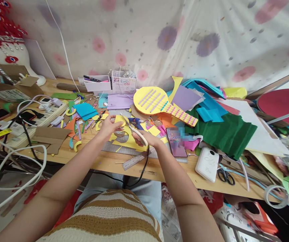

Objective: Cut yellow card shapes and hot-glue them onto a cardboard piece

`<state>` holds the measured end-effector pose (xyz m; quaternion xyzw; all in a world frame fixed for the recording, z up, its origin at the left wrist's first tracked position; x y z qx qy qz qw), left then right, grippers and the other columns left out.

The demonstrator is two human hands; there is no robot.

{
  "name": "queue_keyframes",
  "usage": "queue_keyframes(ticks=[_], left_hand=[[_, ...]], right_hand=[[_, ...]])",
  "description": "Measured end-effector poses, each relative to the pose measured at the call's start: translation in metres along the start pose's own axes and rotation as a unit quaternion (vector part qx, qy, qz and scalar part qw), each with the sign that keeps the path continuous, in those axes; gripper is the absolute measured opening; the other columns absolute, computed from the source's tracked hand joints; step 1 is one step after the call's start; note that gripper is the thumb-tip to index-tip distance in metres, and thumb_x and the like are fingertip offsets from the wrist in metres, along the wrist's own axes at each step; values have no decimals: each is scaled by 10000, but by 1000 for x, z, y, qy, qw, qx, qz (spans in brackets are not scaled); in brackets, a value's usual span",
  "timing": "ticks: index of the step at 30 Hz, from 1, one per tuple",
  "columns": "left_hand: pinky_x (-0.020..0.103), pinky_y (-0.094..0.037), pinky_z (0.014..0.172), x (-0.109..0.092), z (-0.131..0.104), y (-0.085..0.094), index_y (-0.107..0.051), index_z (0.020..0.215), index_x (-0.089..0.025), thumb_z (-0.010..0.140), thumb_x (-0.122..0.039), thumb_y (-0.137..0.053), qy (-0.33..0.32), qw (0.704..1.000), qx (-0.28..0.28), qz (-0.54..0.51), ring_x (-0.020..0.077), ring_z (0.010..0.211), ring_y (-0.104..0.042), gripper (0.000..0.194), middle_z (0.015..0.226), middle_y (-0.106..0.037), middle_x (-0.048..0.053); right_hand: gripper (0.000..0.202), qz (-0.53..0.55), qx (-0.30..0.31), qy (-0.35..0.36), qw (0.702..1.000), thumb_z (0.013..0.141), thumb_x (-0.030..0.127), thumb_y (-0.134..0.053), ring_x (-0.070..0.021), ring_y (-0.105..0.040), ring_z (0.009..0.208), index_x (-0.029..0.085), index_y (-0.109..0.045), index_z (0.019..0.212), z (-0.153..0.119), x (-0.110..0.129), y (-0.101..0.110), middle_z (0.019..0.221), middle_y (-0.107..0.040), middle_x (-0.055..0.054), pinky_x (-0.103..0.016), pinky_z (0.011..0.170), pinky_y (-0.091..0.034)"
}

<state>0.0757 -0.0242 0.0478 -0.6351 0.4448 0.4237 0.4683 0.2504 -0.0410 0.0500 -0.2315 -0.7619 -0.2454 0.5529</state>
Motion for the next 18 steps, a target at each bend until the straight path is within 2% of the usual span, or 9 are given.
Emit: queue_keyframes(ticks=[10,18], left_hand=[[253,-523,511,1,2,1,-392,907,-164,591,-109,-706,-9,1000,14,-1,101,524,-594,449,685,-627,-10],[250,-521,511,-6,-4,1,-404,890,-162,641,-73,-642,2,1000,6,20,104,522,-599,356,671,-627,-12]], right_hand=[[516,26,8,-13,1000,665,656,-572,-60,-259,479,189,-360,725,-1,-3,2,556,-274,58,-232,441,-229],[546,30,21,-20,999,662,699,-536,-52,-266,455,183,-374,733,0,-8,6,531,-278,69,-218,423,-215]])
Point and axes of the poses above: each hand's wrist, its own z-axis towards the middle knuckle, its own y-axis out of the back of the hand, x = y × z, the point moved 2 cm from there along z, towards the middle knuckle
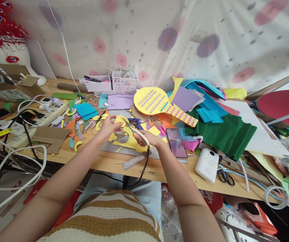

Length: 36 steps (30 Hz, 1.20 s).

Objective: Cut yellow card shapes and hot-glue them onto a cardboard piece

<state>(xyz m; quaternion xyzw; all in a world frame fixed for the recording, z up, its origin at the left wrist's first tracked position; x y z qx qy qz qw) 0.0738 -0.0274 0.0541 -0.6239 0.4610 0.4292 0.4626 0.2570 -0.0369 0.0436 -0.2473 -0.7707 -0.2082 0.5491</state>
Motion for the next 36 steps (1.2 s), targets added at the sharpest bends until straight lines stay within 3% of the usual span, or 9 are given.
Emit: queue_keyframes(ticks=[18,36], left_hand=[[245,-519,502,1,2,1,-406,877,-162,637,-71,-646,9,1000,0,6,100,520,-603,351,703,-638,-8],[242,-513,497,0,2,0,-410,882,-161,635,-70,-647,16,1000,-4,5,96,501,-590,354,690,-623,-11]], right_hand=[[456,7,-5,-3,1000,698,561,-610,-28,-264,442,177,-365,712,-1,-5,5,533,-294,81,-176,399,-241],[489,6,-20,-18,1000,679,590,-614,-29,-292,413,184,-342,687,-1,-9,8,491,-309,86,-179,391,-243]])
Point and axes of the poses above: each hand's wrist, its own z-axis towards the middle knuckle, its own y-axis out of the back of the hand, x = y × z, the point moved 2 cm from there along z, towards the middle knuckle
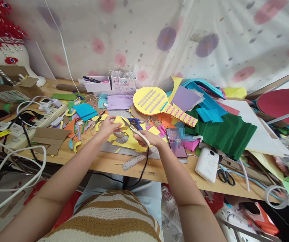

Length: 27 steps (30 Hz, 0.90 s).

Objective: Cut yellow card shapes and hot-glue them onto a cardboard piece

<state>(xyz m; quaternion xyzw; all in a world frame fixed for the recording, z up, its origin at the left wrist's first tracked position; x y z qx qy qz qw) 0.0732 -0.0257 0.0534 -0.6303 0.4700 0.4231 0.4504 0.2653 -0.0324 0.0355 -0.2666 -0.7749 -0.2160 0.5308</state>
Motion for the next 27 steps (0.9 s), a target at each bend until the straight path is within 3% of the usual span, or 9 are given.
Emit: queue_keyframes(ticks=[6,13,17,24,27], left_hand=[[262,-523,527,0,6,12,-413,885,-163,608,-94,-677,-5,1000,-24,-5,98,499,-587,389,683,-617,-11],[280,-539,585,1,33,61,-437,914,-153,687,-89,-605,-54,993,-107,12,123,608,-635,290,801,-643,42],[302,-542,629,-7,48,84,-445,944,-147,685,-34,-570,-51,983,-169,49,129,597,-637,309,756,-629,35],[316,-542,678,-24,65,85,-429,916,-168,667,-2,-531,-89,980,-174,49,123,629,-631,316,792,-594,18],[376,-523,758,-22,75,82,-418,961,-172,654,-22,-547,-99,975,-167,108,168,739,-640,365,898,-592,58]], right_hand=[[509,3,6,-5,1000,674,618,-594,-28,-281,418,188,-320,691,1,1,-1,495,-303,90,-179,392,-234],[423,-75,-38,-5,996,705,524,-609,-48,-369,443,186,-363,768,-3,-10,5,540,-367,80,-190,415,-304],[404,-113,-68,-2,991,687,508,-621,-57,-367,451,187,-385,759,-11,-15,5,547,-366,76,-195,417,-308],[368,-167,-110,17,980,710,503,-584,-89,-397,515,187,-396,732,-11,-17,4,579,-400,52,-225,479,-325],[357,-187,-123,25,974,717,503,-572,-101,-403,545,184,-411,725,-9,-20,3,598,-425,38,-234,500,-329]])
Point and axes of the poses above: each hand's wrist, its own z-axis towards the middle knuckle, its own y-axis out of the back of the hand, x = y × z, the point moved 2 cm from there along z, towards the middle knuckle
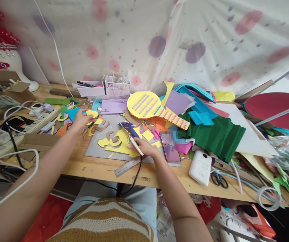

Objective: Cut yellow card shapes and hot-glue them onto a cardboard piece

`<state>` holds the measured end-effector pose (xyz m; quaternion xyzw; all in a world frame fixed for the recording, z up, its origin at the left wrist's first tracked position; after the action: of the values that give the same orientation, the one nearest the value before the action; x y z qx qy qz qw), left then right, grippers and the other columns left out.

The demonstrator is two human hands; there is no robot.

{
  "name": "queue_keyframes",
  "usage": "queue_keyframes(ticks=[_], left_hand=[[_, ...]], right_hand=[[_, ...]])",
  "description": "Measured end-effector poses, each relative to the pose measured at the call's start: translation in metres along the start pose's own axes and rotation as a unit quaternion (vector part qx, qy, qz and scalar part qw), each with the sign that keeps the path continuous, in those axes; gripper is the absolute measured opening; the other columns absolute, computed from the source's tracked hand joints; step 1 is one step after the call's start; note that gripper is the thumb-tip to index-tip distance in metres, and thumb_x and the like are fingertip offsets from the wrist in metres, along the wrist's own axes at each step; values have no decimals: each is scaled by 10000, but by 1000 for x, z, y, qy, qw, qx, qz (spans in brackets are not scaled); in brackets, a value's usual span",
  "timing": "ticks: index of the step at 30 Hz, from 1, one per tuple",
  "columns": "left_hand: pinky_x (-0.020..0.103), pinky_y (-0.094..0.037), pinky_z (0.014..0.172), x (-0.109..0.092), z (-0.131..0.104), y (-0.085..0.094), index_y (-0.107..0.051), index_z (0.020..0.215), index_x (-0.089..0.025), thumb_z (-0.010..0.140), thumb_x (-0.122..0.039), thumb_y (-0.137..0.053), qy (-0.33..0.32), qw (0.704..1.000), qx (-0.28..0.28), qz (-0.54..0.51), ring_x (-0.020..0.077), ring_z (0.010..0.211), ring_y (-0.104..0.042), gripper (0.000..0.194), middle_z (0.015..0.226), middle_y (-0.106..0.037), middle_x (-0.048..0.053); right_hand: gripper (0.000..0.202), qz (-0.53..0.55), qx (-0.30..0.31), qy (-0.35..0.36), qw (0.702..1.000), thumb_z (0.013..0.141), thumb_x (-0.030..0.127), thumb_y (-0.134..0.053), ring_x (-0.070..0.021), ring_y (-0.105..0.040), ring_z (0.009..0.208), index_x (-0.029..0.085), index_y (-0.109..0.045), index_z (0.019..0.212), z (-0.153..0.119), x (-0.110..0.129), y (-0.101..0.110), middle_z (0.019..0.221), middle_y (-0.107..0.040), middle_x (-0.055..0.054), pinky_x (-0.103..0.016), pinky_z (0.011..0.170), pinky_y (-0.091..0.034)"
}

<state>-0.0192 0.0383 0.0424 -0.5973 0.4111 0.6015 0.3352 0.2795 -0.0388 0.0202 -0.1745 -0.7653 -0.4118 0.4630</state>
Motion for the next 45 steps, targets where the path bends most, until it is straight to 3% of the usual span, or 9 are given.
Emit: queue_keyframes(ticks=[5,9,12,14,23,27,32,36,45], left_hand=[[398,-361,994,9,3,-8,-473,988,-178,592,-86,-643,-141,966,-53,211,255,1138,-484,440,1120,-524,122],[323,-431,862,15,-21,-22,-529,942,-175,668,-184,-595,-224,943,13,245,195,943,-553,282,1006,-551,88],[298,-432,741,23,-51,-38,-573,755,-189,699,-275,-578,-212,919,153,295,177,766,-556,103,790,-582,42],[295,-415,706,28,-70,-47,-575,642,-194,706,-327,-579,-212,894,225,324,182,737,-548,148,730,-582,39],[405,-366,838,43,-107,-65,-628,633,-182,652,-350,-660,-202,865,167,427,284,924,-513,171,839,-598,95],[393,-361,844,46,-105,-67,-611,593,-186,645,-279,-648,-169,909,163,345,252,898,-520,113,806,-607,69],[288,-386,676,41,-104,-57,-577,609,-170,603,-396,-661,-39,981,185,46,148,658,-509,241,640,-574,4],[269,-380,671,28,-109,-47,-607,610,-155,525,-432,-717,14,979,195,-66,123,626,-490,310,613,-574,-5],[261,-411,682,27,-103,-30,-662,617,-154,528,-396,-736,-7,972,229,-57,123,636,-517,268,632,-617,6]], right_hand=[[368,-2,-1,18,1000,691,517,-588,-110,-417,575,184,-438,737,2,-4,-2,620,-445,32,-238,523,-338],[383,4,-8,29,1000,692,535,-582,-106,-406,567,187,-426,733,4,-9,-3,612,-431,38,-232,517,-328],[384,9,-34,32,999,707,537,-569,-99,-385,558,187,-410,727,5,-12,-4,603,-408,42,-229,516,-314],[383,8,-48,37,998,717,535,-561,-98,-375,562,186,-406,726,5,-15,-5,607,-399,41,-228,519,-306],[370,11,-104,52,993,719,515,-564,-102,-361,636,175,-417,733,2,-15,-15,684,-397,27,-240,589,-317],[372,9,-107,45,993,715,519,-553,-108,-378,646,176,-413,748,1,-14,-16,702,-420,21,-240,592,-320],[369,-74,-80,45,993,728,529,-526,-122,-425,668,184,-418,801,0,-8,-19,739,-465,15,-246,613,-349],[362,-184,-43,11,982,793,547,-436,-159,-499,698,195,-428,877,4,7,-19,789,-533,-17,-270,632,-370],[489,-357,-2,17,934,790,658,-369,-204,-576,728,205,-506,912,12,41,-10,820,-613,-50,-267,583,-333]])
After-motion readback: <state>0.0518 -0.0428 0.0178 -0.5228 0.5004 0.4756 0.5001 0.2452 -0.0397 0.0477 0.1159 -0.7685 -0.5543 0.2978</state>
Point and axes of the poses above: each hand's wrist, its own z-axis towards the middle knuckle, its own y-axis out of the back of the hand, x = y × z, the point moved 2 cm from there along z, towards the middle knuckle
